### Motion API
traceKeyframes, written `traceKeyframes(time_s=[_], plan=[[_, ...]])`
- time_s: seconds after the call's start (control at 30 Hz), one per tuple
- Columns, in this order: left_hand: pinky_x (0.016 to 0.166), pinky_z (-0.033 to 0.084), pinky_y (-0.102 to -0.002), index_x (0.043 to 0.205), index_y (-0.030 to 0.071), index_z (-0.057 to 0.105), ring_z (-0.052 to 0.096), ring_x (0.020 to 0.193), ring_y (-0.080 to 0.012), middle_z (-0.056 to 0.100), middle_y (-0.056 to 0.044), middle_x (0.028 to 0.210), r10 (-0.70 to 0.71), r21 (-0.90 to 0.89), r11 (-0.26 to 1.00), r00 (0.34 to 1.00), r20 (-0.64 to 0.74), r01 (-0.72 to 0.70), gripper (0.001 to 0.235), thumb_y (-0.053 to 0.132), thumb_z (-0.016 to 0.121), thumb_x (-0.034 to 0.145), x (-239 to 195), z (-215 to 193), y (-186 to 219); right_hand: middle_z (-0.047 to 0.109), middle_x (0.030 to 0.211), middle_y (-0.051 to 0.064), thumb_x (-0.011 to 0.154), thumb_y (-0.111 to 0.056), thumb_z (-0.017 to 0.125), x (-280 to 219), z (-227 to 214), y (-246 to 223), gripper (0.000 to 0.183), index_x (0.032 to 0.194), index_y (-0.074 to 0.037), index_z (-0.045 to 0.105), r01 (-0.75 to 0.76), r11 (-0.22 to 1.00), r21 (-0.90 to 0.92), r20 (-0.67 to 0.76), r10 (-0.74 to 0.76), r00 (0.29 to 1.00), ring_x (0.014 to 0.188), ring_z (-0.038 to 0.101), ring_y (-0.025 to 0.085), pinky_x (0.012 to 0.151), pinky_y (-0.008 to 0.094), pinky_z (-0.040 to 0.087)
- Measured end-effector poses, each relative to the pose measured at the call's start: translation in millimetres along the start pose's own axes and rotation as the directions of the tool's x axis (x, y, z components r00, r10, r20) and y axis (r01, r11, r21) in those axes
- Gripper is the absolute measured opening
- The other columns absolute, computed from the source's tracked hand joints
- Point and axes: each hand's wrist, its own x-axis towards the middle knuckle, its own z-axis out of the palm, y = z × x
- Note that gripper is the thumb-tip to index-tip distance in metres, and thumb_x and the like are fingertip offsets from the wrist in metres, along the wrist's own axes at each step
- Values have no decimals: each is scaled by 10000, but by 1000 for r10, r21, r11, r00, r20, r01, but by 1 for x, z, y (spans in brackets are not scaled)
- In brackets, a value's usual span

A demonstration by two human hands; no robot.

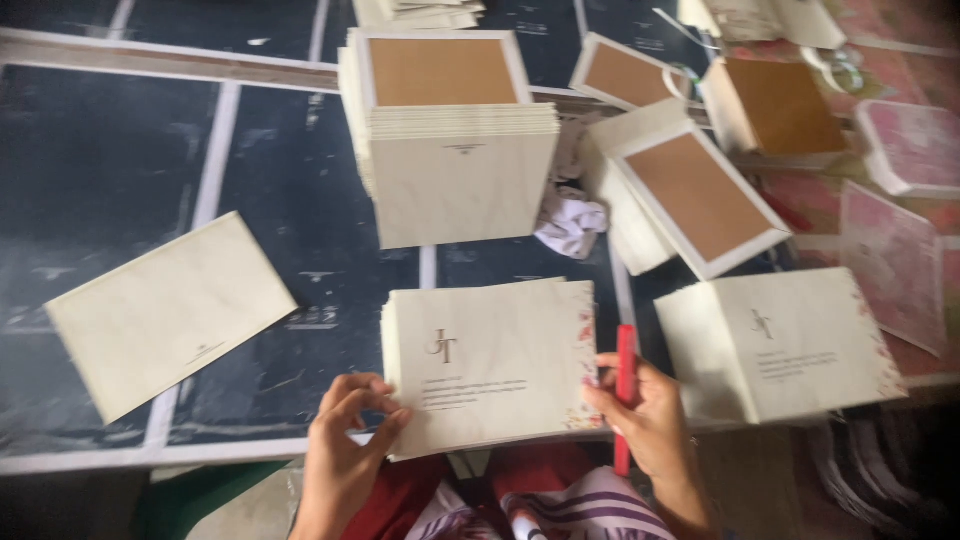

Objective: Sorting and organizing stacks of printed invitation cards on a production table.

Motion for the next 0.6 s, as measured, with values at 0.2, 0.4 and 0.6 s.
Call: traceKeyframes(time_s=[0.2,0.4,0.6], plan=[[720,483,-312,800,161,797,670,1033,-142,729,20,1099,-114,36,993,993,18,114,50,194,833,810,0,3,-4,638,691,36,830,-46,834,-2,2,-6,321,1133,-14,734,30,991,-131,35,-25,999,503,536,121,462,269,462],[715,482,-314,798,166,785,664,980,-139,729,44,1140,-162,84,984,986,31,159,43,175,822,818,0,3,-2,653,697,31,844,-81,817,-6,4,-8,363,1182,-3,713,104,969,-224,38,-98,994,585,621,120,624,268,560],[714,460,-315,786,159,738,672,1026,-142,711,37,1099,-43,54,998,999,31,41,69,146,795,823,1,1,5,639,709,41,834,-44,808,-5,4,-2,361,1175,3,697,128,974,-188,32,-124,992,588,635,120,612,259,587]])
